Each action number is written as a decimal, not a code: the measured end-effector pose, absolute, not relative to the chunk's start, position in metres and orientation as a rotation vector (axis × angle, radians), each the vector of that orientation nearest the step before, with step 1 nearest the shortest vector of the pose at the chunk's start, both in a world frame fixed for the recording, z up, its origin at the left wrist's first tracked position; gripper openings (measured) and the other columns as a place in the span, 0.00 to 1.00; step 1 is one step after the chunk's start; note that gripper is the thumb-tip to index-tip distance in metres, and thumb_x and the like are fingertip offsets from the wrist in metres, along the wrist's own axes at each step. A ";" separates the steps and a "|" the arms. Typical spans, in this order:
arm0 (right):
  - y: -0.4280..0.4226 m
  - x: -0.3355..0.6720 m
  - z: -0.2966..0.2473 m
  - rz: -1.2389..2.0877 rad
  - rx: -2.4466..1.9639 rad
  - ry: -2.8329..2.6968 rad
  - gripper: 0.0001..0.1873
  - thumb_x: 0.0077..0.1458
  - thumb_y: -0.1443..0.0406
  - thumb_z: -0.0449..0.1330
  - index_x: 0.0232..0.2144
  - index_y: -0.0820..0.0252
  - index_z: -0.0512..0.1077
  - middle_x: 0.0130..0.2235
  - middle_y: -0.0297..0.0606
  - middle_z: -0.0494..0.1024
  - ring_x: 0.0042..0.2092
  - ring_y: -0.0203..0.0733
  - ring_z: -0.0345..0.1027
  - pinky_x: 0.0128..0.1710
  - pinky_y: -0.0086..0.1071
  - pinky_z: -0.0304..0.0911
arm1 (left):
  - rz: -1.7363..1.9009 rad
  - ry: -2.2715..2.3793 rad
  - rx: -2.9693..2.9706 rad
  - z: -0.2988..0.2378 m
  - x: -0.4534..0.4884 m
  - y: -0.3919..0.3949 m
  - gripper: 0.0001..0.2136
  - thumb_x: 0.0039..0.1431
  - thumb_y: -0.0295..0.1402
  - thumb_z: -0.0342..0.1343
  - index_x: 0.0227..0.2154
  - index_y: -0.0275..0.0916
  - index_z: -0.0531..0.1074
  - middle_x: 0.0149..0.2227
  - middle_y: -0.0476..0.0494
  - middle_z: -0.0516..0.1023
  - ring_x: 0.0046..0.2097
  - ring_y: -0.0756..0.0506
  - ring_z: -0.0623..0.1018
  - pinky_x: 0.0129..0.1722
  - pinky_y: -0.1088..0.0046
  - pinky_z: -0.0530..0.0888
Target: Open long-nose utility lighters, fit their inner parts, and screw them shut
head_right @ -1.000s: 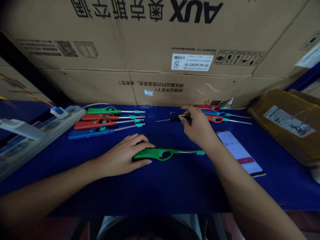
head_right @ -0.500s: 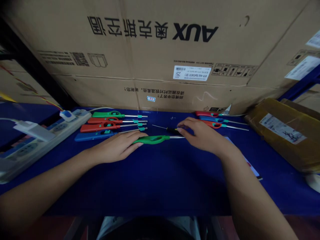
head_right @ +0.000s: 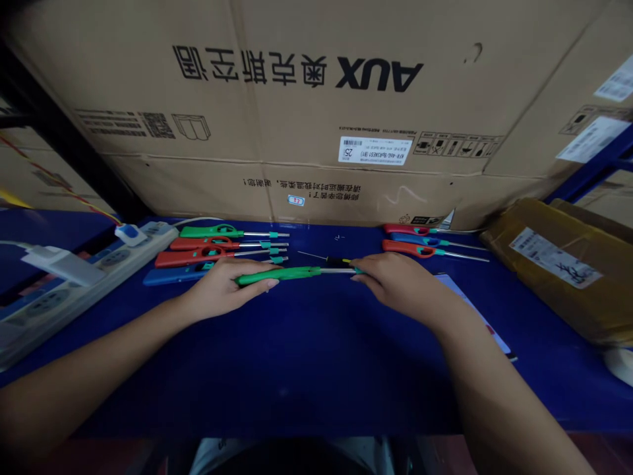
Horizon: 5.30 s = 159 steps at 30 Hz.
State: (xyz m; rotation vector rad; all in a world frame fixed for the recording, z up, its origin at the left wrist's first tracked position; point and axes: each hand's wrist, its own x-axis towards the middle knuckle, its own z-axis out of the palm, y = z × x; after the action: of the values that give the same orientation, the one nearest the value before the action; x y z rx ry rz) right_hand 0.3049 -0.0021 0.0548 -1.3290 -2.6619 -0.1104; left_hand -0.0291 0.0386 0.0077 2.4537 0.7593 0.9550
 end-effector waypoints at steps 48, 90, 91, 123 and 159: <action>-0.026 0.248 0.032 -0.335 -1.106 -2.634 0.12 0.68 0.62 0.56 0.44 0.64 0.77 0.38 0.42 0.82 0.35 0.45 0.77 0.34 0.36 0.66 | 0.365 0.923 2.995 0.021 -0.012 0.006 0.13 0.74 0.39 0.46 0.50 0.41 0.74 0.40 0.48 0.79 0.39 0.44 0.83 0.33 0.70 0.73; -0.034 0.222 0.007 -0.286 -0.956 -2.716 0.10 0.61 0.74 0.55 0.29 0.62 0.73 0.27 0.37 0.75 0.28 0.40 0.67 0.28 0.34 0.54 | 0.176 0.762 2.757 0.022 -0.009 -0.002 0.07 0.71 0.33 0.52 0.39 0.40 0.75 0.36 0.49 0.78 0.37 0.47 0.80 0.33 0.72 0.69; -0.034 0.222 0.007 -0.272 -0.970 -2.717 0.09 0.61 0.74 0.56 0.29 0.62 0.73 0.27 0.37 0.75 0.27 0.40 0.67 0.28 0.34 0.54 | 0.169 0.767 2.763 0.022 -0.009 -0.002 0.07 0.71 0.33 0.52 0.39 0.40 0.75 0.36 0.50 0.78 0.36 0.46 0.80 0.33 0.72 0.69; -0.004 0.262 0.024 -0.069 -1.109 -2.543 0.10 0.68 0.65 0.55 0.46 0.62 0.74 0.41 0.43 0.79 0.42 0.48 0.72 0.43 0.42 0.68 | 0.514 1.059 2.575 0.005 -0.016 0.019 0.16 0.60 0.48 0.63 0.38 0.41 0.72 0.34 0.51 0.78 0.35 0.46 0.79 0.31 0.74 0.68; -0.016 0.251 0.024 -0.405 -0.785 -2.559 0.13 0.67 0.72 0.51 0.43 0.70 0.76 0.39 0.52 0.81 0.40 0.50 0.75 0.41 0.46 0.75 | 0.847 0.738 2.472 0.004 -0.008 0.009 0.11 0.69 0.35 0.56 0.46 0.36 0.79 0.37 0.43 0.81 0.32 0.50 0.79 0.34 0.74 0.75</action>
State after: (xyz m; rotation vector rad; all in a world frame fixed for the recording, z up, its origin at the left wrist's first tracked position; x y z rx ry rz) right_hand 0.2511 -0.0164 0.0244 -0.7851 -2.5588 -0.4048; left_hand -0.0080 0.0092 0.0044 2.4723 0.7379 0.8466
